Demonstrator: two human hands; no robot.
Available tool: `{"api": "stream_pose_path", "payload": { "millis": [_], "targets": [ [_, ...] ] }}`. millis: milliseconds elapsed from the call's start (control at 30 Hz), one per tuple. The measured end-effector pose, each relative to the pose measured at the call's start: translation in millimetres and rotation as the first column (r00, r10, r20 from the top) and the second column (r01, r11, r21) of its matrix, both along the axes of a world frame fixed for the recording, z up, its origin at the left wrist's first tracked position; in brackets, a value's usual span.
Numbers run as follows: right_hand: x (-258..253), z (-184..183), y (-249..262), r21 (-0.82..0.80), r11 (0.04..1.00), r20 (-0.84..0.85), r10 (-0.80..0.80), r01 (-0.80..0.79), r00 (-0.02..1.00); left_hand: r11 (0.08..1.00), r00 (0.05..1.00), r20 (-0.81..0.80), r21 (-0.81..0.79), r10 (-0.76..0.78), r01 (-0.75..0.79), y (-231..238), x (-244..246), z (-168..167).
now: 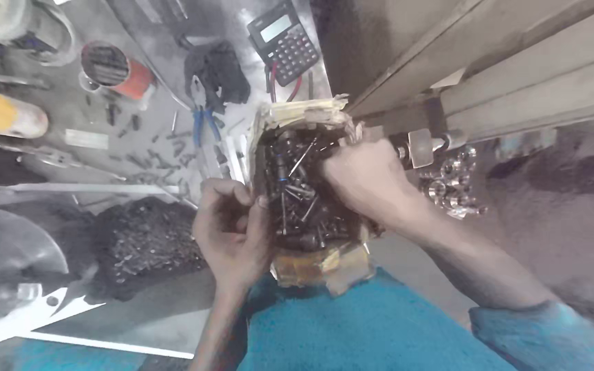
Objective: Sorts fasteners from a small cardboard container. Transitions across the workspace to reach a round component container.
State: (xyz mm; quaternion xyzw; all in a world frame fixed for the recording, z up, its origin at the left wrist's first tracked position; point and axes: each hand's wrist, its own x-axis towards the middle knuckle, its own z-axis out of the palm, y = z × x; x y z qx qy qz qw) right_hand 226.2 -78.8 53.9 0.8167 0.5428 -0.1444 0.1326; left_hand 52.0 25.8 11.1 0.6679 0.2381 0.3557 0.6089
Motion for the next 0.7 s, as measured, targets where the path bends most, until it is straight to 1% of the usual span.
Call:
{"api": "stream_pose_path", "payload": {
  "millis": [33, 100, 167, 233, 267, 300, 333, 367, 433, 467, 533, 567, 600, 700],
  "targets": [
    [5, -7, 0, 0.101, 0.995, 0.025, -0.02, 0.017, 0.999, 1.0, 1.0, 0.006, 0.012, -0.003, 0.003, 1, 0, 0],
    [14, -16, 1, 0.217, 0.973, 0.023, -0.088, 0.081, 0.996, 0.999, 1.0, 0.006, 0.033, -0.005, 0.005, 0, -1, 0],
    [22, -11, 0, 0.253, 0.954, -0.071, -0.149, 0.163, 0.986, 0.999, 1.0, 0.009, 0.043, -0.004, 0.004, 0, 0, 0],
    [27, -3, -3, 0.368, 0.905, -0.139, -0.172, 0.213, 0.975, 0.999, 1.0, 0.024, 0.036, -0.003, 0.002, 0, -1, 0],
    [29, 3, -5, 0.425, 0.878, -0.147, -0.173, 0.22, 0.974, 1.0, 0.999, 0.034, 0.029, -0.007, 0.006, 0, -1, 0],
    [32, 10, -8, 0.447, 0.869, -0.155, -0.161, 0.214, 0.975, 1.0, 0.999, 0.04, 0.027, -0.009, 0.008, 1, 0, 0],
    [34, 17, -11, 0.436, 0.88, -0.162, -0.13, 0.189, 0.978, 1.0, 0.999, 0.044, 0.024, -0.013, 0.012, 1, 0, 0],
    [35, 23, -15, 0.384, 0.912, -0.166, -0.082, 0.141, 0.983, 1.0, 0.999, 0.043, 0.026, -0.016, 0.015, 0, 1, 0],
    [29, 25, -20, 0.227, 0.974, -0.159, 0.052, -0.015, 0.986, 0.999, 0.999, 0.031, 0.035, -0.014, 0.012, 1, 1, 0],
    [21, 21, -22, 0.155, 0.985, -0.144, 0.104, -0.081, 0.984, 0.999, 1.0, 0.019, 0.038, -0.012, 0.011, 1, 1, 0],
    [6, 6, -22, 0.055, 0.989, -0.104, 0.14, -0.135, 0.985, 0.999, 1.0, 0.0, 0.042, -0.012, 0.012, 0, 0, -1],
    [3, 0, -20, 0.035, 0.992, -0.083, 0.125, -0.122, 0.989, 0.999, 1.0, -0.004, 0.05, -0.011, 0.011, 0, 0, -1],
    [4, -2, -16, 0.05, 0.995, -0.061, 0.091, -0.088, 0.994, 0.998, 1.0, -0.009, 0.057, -0.011, 0.011, 0, -1, -1],
    [15, -9, -2, 0.157, 0.987, -0.002, -0.04, 0.04, 0.999, 0.998, 1.0, -0.016, 0.06, -0.016, 0.017, 0, -2, 0]
  ]
}}
